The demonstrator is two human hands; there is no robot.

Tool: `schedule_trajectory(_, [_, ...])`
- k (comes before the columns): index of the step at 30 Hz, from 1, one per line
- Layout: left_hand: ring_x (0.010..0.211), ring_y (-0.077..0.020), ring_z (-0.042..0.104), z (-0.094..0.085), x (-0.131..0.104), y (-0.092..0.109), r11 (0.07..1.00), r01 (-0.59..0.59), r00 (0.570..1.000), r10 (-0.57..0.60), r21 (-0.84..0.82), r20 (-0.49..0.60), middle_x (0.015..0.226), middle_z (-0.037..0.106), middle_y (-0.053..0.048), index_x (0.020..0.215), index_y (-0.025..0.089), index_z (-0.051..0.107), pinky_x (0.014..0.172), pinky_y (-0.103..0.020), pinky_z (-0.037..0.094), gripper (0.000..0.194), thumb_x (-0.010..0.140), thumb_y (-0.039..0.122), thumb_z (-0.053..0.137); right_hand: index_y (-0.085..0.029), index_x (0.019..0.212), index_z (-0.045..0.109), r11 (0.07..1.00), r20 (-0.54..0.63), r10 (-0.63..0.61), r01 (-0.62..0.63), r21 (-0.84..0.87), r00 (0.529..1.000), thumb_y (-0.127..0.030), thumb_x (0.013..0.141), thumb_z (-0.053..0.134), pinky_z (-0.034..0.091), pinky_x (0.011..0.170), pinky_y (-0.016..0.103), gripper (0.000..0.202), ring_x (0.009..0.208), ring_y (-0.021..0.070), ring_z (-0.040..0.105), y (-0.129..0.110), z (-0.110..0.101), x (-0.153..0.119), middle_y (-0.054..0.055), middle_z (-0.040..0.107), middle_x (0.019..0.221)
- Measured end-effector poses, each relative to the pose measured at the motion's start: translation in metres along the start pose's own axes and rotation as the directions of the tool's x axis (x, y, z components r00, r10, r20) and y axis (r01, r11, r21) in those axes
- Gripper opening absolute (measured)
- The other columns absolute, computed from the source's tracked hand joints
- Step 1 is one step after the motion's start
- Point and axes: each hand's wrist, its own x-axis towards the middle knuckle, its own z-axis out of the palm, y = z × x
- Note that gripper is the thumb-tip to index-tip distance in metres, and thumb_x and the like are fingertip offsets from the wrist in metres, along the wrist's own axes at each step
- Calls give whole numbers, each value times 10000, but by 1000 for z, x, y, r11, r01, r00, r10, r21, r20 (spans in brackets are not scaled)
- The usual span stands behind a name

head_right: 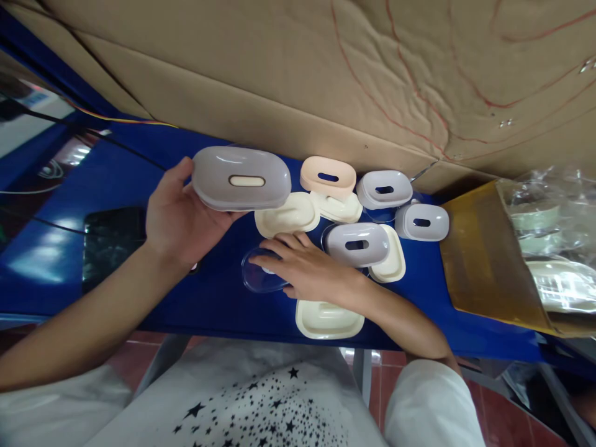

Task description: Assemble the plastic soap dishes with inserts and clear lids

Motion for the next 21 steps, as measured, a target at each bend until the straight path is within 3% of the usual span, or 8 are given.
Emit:
schedule_trajectory(3, [1431,-286,667,1,-1,-3,1000,10,1000,-10,19,18,1226,848,-15,1163,226,812,1171,-454,586,408,1162,416,451,-151,1585,558,1000,-23,-26,26,4,999,-212,907,871,380,1296,605,749,1559,411,444,-2,-5,-1,220,534,1627])
schedule_trajectory(7, [1437,-297,667,1,-5,-9,998,19,993,-25,54,115,1328,817,-33,1223,235,802,1155,-470,606,388,1165,431,472,-198,1543,577,996,-51,-70,72,50,996,-263,1022,748,476,1203,468,552,1434,300,587,-9,-19,-8,149,586,1602])
schedule_trajectory(10, [1473,-296,643,0,-7,-14,998,26,990,-35,63,136,1351,810,-30,1244,263,791,1174,-471,602,337,1153,431,514,-189,1491,618,998,-32,-66,67,8,997,-208,1021,736,476,1178,488,485,1410,297,602,-10,-20,-8,138,646,1549])
schedule_trajectory(15, [1506,-304,616,-3,-6,-17,997,47,988,-55,60,143,1398,791,-46,1298,243,772,1209,-475,578,339,1129,455,568,-142,1533,600,996,9,-70,70,-50,998,-205,980,804,473,1170,519,593,1393,337,578,-11,-2,1,172,657,1482])
schedule_trajectory(21, [1515,-287,607,-1,-8,-19,995,68,982,-81,79,173,1384,797,-48,1272,222,782,1232,-450,553,385,1161,439,484,-275,1592,567,997,38,-74,75,-16,997,-235,943,861,476,1189,577,713,1505,380,487,-19,9,2,181,476,1691])
